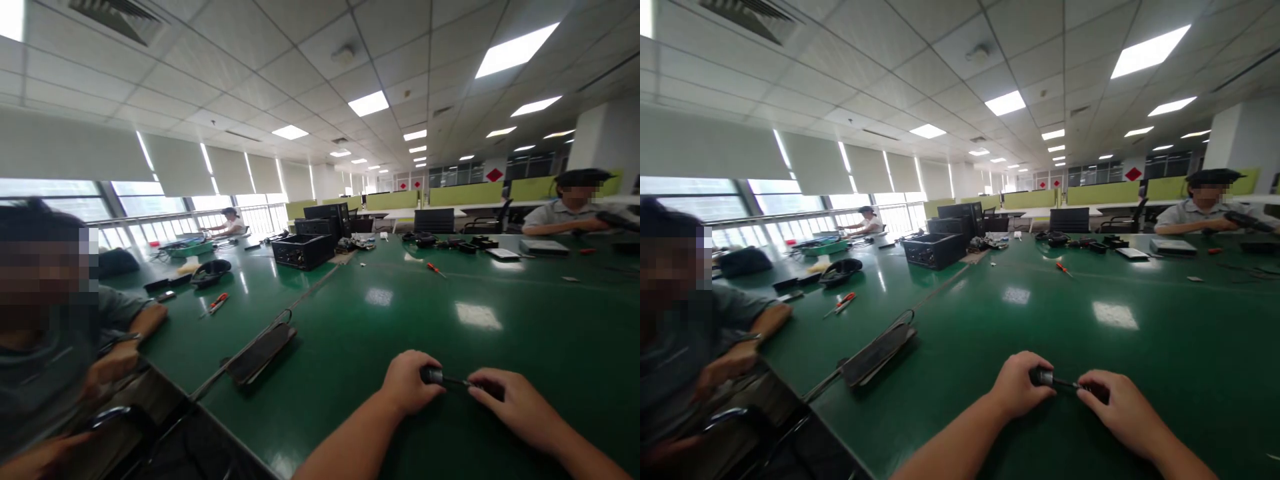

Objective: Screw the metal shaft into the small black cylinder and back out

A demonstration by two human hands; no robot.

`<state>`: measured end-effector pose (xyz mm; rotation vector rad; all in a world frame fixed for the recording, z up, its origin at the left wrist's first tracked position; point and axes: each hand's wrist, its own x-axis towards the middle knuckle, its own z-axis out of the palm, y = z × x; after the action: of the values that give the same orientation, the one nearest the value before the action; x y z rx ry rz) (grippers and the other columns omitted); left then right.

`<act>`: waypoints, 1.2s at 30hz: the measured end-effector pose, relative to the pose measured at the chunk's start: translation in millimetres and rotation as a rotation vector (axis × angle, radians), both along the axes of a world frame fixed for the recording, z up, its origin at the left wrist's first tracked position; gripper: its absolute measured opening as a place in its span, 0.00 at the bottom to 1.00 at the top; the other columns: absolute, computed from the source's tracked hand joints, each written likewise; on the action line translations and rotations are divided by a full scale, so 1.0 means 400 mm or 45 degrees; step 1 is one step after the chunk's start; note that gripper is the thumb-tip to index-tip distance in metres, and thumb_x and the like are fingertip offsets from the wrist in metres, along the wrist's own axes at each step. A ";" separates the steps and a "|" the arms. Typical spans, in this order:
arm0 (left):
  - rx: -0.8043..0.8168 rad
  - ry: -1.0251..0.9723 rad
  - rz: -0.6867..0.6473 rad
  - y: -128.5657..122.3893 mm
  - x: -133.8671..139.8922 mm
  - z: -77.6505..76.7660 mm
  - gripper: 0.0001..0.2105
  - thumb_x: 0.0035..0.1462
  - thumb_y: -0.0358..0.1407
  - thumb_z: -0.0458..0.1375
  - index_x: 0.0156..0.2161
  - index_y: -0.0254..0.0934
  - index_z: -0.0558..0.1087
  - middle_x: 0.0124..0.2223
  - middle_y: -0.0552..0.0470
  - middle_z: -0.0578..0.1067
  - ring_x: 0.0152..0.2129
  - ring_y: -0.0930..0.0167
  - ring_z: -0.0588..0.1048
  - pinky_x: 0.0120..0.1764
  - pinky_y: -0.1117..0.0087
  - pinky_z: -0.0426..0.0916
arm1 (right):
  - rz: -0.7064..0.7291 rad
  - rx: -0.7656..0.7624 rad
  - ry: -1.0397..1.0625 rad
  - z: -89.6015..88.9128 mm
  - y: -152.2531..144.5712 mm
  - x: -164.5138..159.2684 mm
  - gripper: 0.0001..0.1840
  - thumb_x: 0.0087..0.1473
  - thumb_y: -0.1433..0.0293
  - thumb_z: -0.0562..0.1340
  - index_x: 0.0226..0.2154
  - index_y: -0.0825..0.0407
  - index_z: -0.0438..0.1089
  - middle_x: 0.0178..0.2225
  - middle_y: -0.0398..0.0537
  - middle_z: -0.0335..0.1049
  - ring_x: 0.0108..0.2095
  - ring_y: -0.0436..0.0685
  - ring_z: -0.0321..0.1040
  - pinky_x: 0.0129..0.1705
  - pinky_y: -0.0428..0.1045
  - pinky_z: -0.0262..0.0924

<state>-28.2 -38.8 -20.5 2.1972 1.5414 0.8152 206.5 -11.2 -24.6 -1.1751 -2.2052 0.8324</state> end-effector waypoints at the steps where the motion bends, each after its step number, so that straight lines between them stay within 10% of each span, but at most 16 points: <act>1: -0.022 -0.006 0.000 -0.004 0.000 0.002 0.20 0.47 0.43 0.66 0.47 0.43 0.75 0.45 0.49 0.76 0.43 0.63 0.73 0.45 0.63 0.67 | 0.001 -0.004 0.002 0.000 0.000 0.001 0.18 0.53 0.55 0.58 0.36 0.45 0.77 0.35 0.48 0.77 0.35 0.59 0.72 0.36 0.49 0.66; 12: -0.126 -0.013 0.006 -0.022 0.010 0.026 0.20 0.46 0.42 0.66 0.47 0.44 0.75 0.45 0.49 0.75 0.43 0.62 0.72 0.45 0.61 0.67 | -0.023 -0.089 0.017 -0.039 0.026 0.028 0.17 0.50 0.52 0.60 0.36 0.42 0.78 0.39 0.49 0.77 0.38 0.62 0.73 0.39 0.51 0.69; 29: 0.066 0.004 -0.041 -0.013 -0.002 0.029 0.20 0.50 0.38 0.64 0.50 0.45 0.74 0.45 0.51 0.77 0.44 0.64 0.70 0.48 0.61 0.64 | -0.002 0.011 -0.040 0.020 0.003 0.005 0.18 0.55 0.57 0.58 0.39 0.50 0.76 0.38 0.49 0.76 0.37 0.59 0.70 0.38 0.50 0.62; 36: 0.059 -0.252 0.188 0.011 -0.029 0.038 0.16 0.48 0.38 0.65 0.45 0.42 0.75 0.43 0.50 0.77 0.41 0.65 0.73 0.46 0.63 0.67 | -0.165 0.009 0.197 0.009 0.043 0.051 0.18 0.52 0.56 0.61 0.37 0.51 0.76 0.37 0.50 0.76 0.38 0.60 0.70 0.40 0.51 0.62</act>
<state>-39.9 -34.6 -5.4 1.9826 1.6137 1.0883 226.7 5.9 -20.9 -1.1948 -1.9840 0.8316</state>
